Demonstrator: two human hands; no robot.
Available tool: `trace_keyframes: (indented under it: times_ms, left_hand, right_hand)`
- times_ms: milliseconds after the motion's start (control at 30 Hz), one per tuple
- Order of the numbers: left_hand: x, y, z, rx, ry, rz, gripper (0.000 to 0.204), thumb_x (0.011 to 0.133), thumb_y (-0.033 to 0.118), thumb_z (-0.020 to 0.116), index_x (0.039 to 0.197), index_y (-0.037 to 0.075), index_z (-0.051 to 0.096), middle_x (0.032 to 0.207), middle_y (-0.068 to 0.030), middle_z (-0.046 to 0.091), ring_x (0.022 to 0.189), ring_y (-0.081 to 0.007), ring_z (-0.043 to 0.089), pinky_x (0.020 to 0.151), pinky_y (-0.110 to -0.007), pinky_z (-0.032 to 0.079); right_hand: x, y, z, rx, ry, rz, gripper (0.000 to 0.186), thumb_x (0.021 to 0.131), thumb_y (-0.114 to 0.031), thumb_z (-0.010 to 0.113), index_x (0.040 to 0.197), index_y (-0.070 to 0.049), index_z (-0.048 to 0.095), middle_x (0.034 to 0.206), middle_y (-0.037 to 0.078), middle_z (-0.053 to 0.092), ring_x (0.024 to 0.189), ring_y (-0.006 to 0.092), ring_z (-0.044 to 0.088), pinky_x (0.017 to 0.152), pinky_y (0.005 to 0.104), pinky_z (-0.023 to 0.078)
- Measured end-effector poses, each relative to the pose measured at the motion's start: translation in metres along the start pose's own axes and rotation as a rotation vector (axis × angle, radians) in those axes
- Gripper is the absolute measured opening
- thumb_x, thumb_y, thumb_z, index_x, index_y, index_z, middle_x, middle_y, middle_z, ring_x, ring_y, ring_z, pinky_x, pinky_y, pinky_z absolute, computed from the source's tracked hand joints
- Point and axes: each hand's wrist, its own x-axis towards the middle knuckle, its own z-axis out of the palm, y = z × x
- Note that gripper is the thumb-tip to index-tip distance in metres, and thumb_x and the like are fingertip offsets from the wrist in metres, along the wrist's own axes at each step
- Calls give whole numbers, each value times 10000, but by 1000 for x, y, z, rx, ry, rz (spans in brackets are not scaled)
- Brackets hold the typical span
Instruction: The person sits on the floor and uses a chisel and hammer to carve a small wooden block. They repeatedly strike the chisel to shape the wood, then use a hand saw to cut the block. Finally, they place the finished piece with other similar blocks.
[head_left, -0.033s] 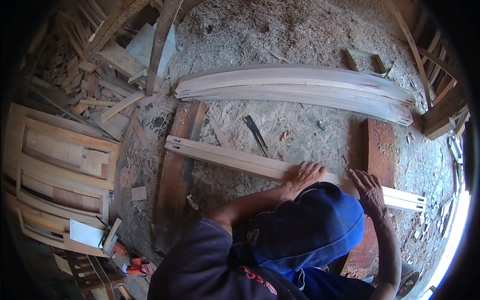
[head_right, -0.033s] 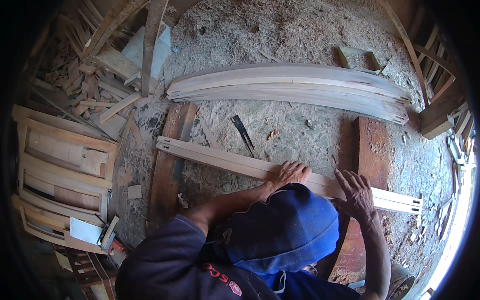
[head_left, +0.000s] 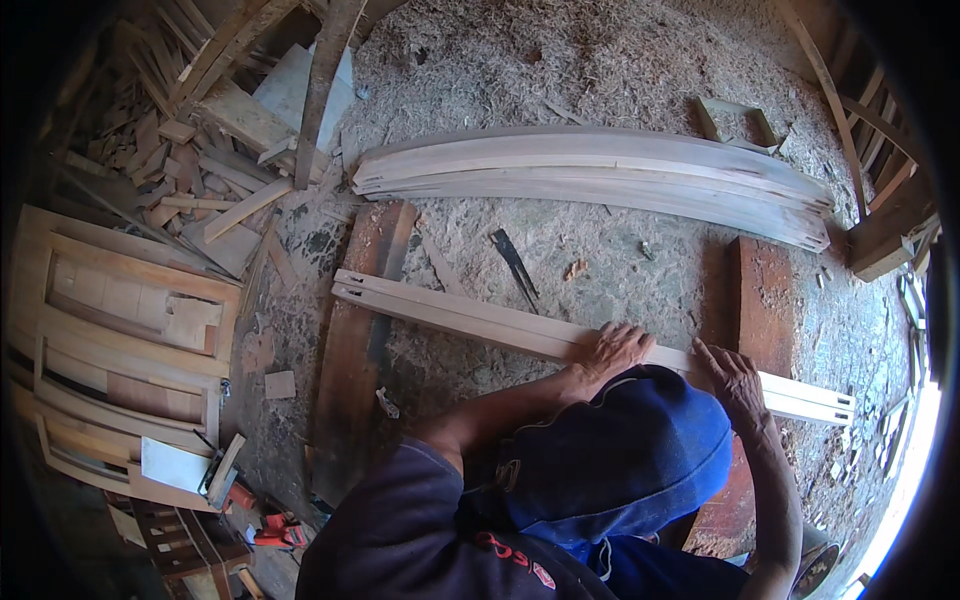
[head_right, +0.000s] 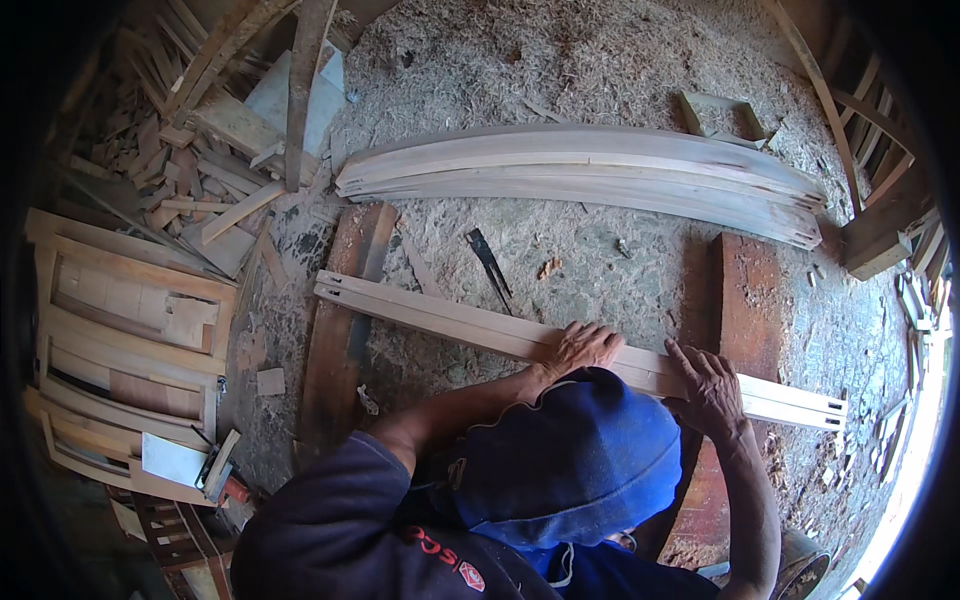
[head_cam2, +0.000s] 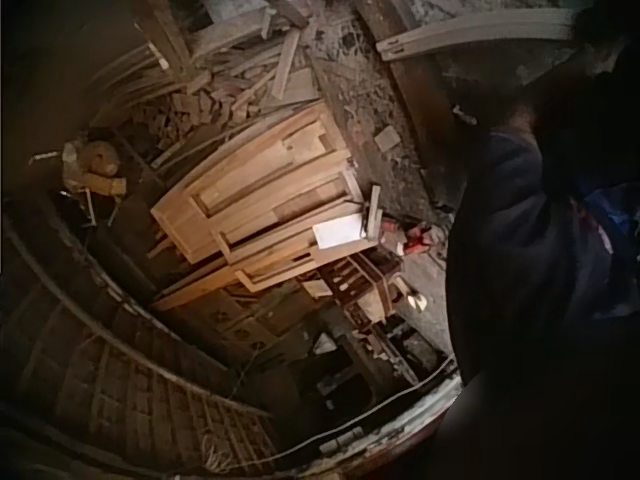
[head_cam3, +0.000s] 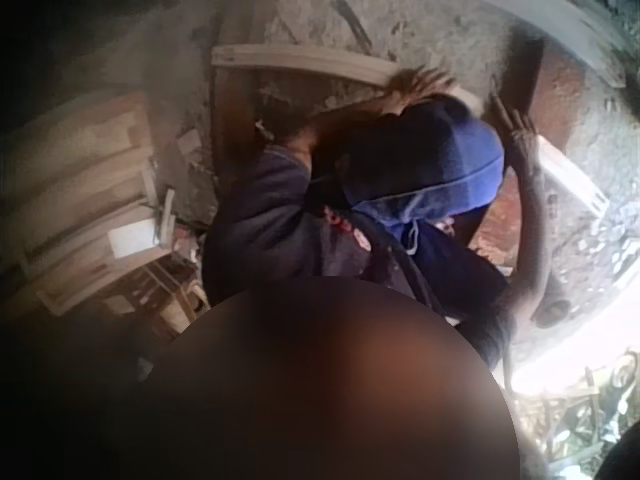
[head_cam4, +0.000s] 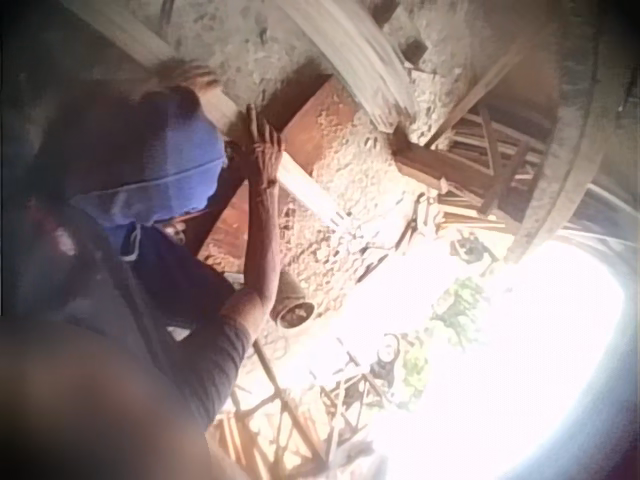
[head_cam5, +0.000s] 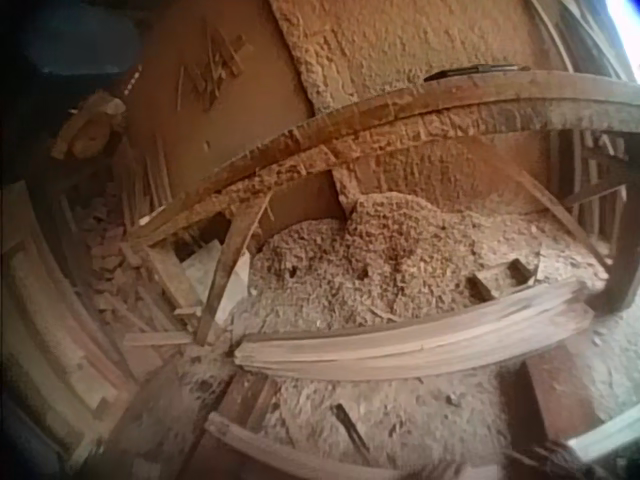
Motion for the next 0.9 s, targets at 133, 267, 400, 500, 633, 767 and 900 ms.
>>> trace_keyframes:
  times_ms: [133, 267, 400, 500, 633, 767, 900]
  left_hand:
    - [-22, -61, -44, -334, -100, -102, 570, 952, 542, 624, 1179, 19, 626, 1102, -156, 697, 1054, -312, 672, 929, -497, 523]
    - [-63, -217, -114, -5, 284, -793, 877, 948, 492, 662, 1562, -13, 293, 1629, -259, 288, 1500, -378, 314, 1244, -458, 265]
    - [-164, -404, -151, 140, 685, -1710, 1037, 955, 619, 548, 1613, -28, 76, 1687, -249, 104, 1576, -360, 97, 1278, -461, 146]
    - [-271, -485, -122, 40, 1142, -1880, 811, 970, 612, 480, 1569, 111, 263, 1651, -98, 257, 1512, -274, 254, 1213, -485, 258]
    - [-343, -511, -110, -3, 1148, -2042, 772, 998, 600, 429, 1566, 104, 262, 1652, -101, 236, 1513, -270, 240, 1214, -465, 244]
    - [-265, -495, -152, 43, 662, -1886, 812, 1028, 587, 390, 1582, 33, 179, 1669, -173, 140, 1543, -303, 151, 1244, -427, 175]
    - [-95, -455, -156, -119, 453, -1432, 856, 1059, 575, 352, 1598, -39, 96, 1686, -245, 43, 1573, -337, 62, 1274, -390, 105]
  right_hand:
    - [12, 5, 29, 44, 59, 38, 761, 697, -354, 844, 1341, -91, 537, 1123, 136, 619, 1021, 358, 601, 896, 497, 487]
    - [7, -10, 46, -39, 87, -133, 574, 826, -354, 705, 1310, -83, 558, 1072, 122, 640, 977, 339, 618, 858, 474, 506]
    - [19, -66, 45, 108, -85, -39, 401, 873, -287, 648, 1228, -106, 612, 1034, 103, 671, 1003, 300, 632, 889, 449, 511]
    - [31, -101, 40, 225, -219, 71, 311, 892, -305, 640, 1150, -132, 637, 1109, 116, 693, 1115, 318, 626, 983, 495, 473]
    - [32, -111, 45, 118, -192, -88, 371, 879, -266, 638, 1213, -106, 625, 1104, 86, 692, 1049, 285, 653, 860, 455, 535]
    - [29, -98, 50, 100, -175, -242, 439, 866, -269, 636, 1267, -92, 609, 1140, 75, 682, 1019, 268, 665, 810, 423, 567]
    - [33, -99, 42, 167, -215, -243, 461, 865, -295, 633, 1285, -110, 588, 1194, 88, 677, 1042, 282, 665, 843, 427, 561]
